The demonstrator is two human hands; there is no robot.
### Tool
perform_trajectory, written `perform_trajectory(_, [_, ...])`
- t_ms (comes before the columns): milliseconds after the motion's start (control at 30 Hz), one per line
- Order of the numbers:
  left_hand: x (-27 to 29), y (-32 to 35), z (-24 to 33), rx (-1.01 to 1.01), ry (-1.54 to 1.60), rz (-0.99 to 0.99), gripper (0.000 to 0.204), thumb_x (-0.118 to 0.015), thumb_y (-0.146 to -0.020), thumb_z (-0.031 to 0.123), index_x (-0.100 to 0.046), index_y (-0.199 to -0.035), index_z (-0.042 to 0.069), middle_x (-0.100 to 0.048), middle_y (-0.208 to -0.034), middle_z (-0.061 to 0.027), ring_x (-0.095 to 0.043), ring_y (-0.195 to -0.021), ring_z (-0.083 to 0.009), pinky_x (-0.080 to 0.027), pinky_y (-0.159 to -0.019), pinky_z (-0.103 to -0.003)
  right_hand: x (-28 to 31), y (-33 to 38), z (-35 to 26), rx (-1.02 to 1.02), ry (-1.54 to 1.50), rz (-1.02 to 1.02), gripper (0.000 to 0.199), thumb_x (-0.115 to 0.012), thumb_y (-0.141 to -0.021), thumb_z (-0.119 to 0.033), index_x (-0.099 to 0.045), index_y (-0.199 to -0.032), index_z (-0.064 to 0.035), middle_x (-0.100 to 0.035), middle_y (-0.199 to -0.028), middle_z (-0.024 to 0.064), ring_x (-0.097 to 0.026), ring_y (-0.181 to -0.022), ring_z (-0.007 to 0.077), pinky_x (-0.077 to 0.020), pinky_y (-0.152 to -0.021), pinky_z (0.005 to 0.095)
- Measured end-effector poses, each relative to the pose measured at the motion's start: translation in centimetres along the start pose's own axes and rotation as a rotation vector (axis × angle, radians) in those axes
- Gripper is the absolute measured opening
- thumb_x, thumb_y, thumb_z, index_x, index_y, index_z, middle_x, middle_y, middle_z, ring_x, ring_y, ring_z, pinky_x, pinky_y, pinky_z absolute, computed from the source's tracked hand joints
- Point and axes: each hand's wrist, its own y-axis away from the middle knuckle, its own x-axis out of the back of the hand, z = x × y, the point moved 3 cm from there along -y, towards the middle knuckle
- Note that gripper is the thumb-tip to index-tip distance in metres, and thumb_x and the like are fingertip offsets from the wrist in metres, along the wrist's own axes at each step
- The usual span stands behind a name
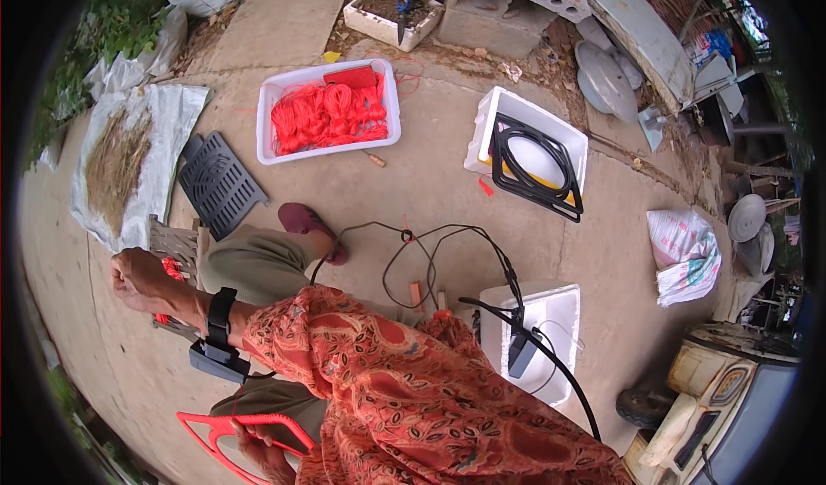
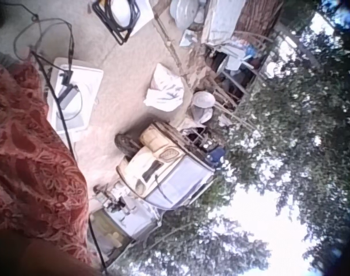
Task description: Winding a red plastic ribbon around a red plastic frame and cutting the end with scissors.
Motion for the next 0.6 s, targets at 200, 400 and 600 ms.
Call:
perform_trajectory(200, [1.7, 0.5, -0.8, -0.074, 0.081, 0.113, 0.032, -0.055, -0.095, 0.030, -0.055, -0.076, 0.004, -0.049, -0.059, -0.0041, -0.045, -0.044, -0.0124, -0.033, -0.031, -0.023, 5.1, -0.7, -0.6, -0.360, -0.234, -0.467, 0.012, -0.053, -0.077, -0.005, -0.058, -0.067, -0.0005, -0.061, -0.056, 0.0089, -0.062, -0.049, 0.0155, -0.0465, -0.043, 0.0270])
perform_trajectory(400, [3.0, 1.1, -1.2, -0.151, 0.134, 0.105, 0.024, -0.058, -0.094, 0.024, -0.057, -0.084, 0.002, -0.053, -0.063, -0.0068, -0.049, -0.046, -0.0156, -0.037, -0.031, -0.023, 17.4, -9.4, 0.0, -0.554, 0.303, -0.664, 0.023, -0.061, -0.085, -0.025, -0.064, -0.092, -0.0033, -0.066, -0.074, 0.0044, -0.062, -0.063, 0.0106, -0.0471, -0.056, 0.0232])
perform_trajectory(600, [3.5, 1.9, -1.5, -0.171, 0.133, 0.061, 0.018, -0.061, -0.091, 0.020, -0.056, -0.087, 0.004, -0.054, -0.062, -0.0072, -0.050, -0.044, -0.0160, -0.037, -0.032, -0.024, 37.2, -5.4, -5.8, -1.054, 0.597, -0.403, 0.020, -0.062, -0.088, -0.026, -0.060, -0.087, -0.0061, -0.061, -0.069, -0.0004, -0.058, -0.057, 0.0083, -0.0458, -0.047, 0.0216])
